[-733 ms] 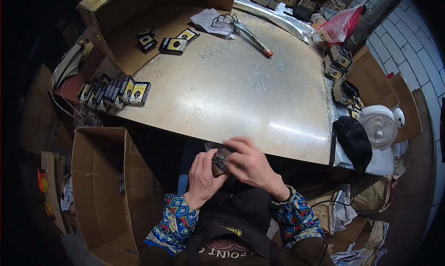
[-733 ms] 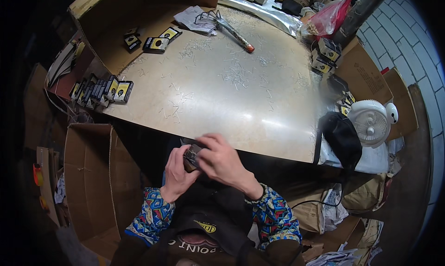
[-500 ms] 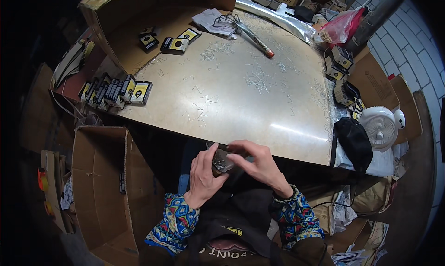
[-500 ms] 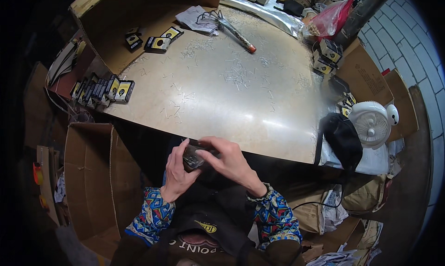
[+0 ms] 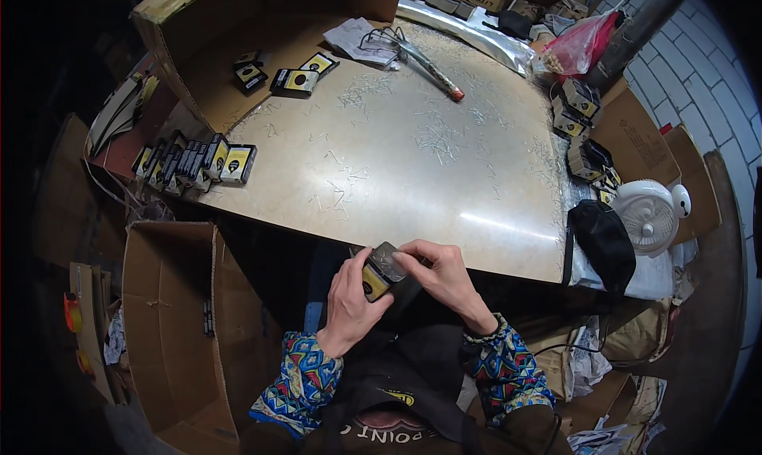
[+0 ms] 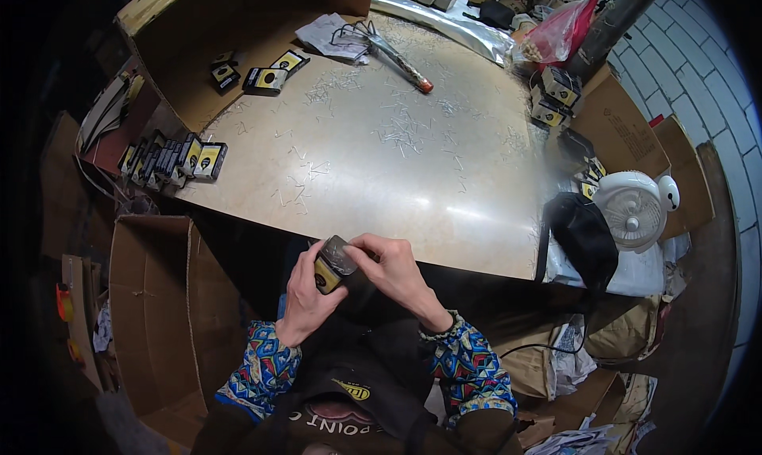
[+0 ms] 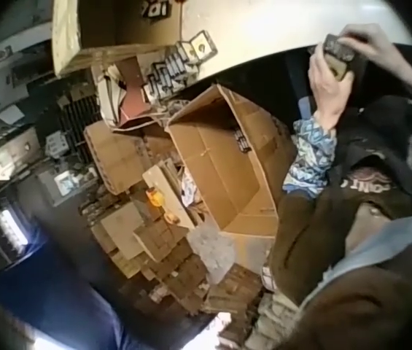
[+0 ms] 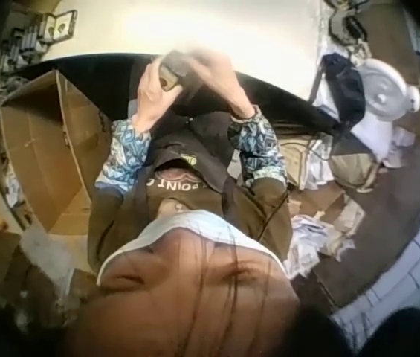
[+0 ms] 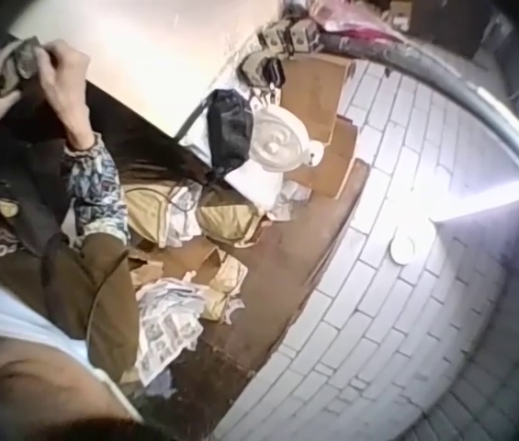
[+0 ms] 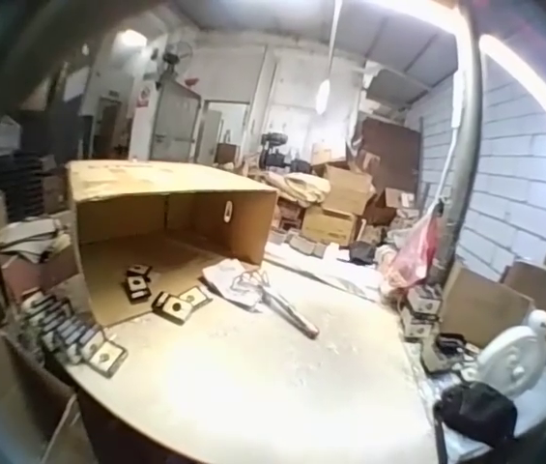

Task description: Packaging small industrial components into individual boxes and placing them into larger shipping cartons.

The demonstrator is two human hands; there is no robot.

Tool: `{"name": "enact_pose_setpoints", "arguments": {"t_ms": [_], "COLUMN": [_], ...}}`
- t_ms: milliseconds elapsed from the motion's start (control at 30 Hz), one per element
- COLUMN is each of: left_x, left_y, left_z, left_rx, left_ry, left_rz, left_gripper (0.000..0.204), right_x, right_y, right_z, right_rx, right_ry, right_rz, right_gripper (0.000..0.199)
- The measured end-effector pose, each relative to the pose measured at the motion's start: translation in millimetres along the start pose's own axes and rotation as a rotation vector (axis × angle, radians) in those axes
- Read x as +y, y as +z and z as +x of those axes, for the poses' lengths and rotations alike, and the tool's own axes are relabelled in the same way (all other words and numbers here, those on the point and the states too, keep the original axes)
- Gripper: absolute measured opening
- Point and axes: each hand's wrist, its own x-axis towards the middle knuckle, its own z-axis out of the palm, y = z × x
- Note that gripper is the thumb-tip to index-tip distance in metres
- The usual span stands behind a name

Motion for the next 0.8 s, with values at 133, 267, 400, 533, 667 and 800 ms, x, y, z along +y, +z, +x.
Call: {"name": "enact_pose_setpoints", "arguments": {"t_ms": [133,267,400,533,667,800], "left_x": [3.9,3.9,4.6,0.9,3.4,-1.0], "left_y": [0.9,3.3,0.6,-2.6,4.4,7.2], "left_z": [0.7,1.7,4.3,1.2,1.6,0.3], "left_rx": [0.024,0.093,0.101,0.092,0.148,0.144], "left_ry": [-0.007,0.002,-0.041,-0.035,-0.035,0.086], "left_rz": [0.004,-0.023,-0.034,-0.044,-0.094,-0.006], "left_gripper": [0.076,0.072,0.073,0.076,0.076,0.070], "right_x": [-4.0,2.2,3.9,11.2,14.6,7.3], "right_y": [5.7,8.0,9.5,3.0,11.0,30.8], "right_z": [0.2,2.0,-0.7,-8.5,-20.5,-30.1], "right_rx": [0.109,0.033,0.001,0.079,0.064,0.040], "right_ry": [0.005,-0.412,-0.411,-0.337,-0.402,-0.221], "right_rz": [0.122,-0.160,-0.149,-0.038,-0.183,-0.077], "right_gripper": [0.011,0.012,0.015,0.024,0.031,0.032]}}
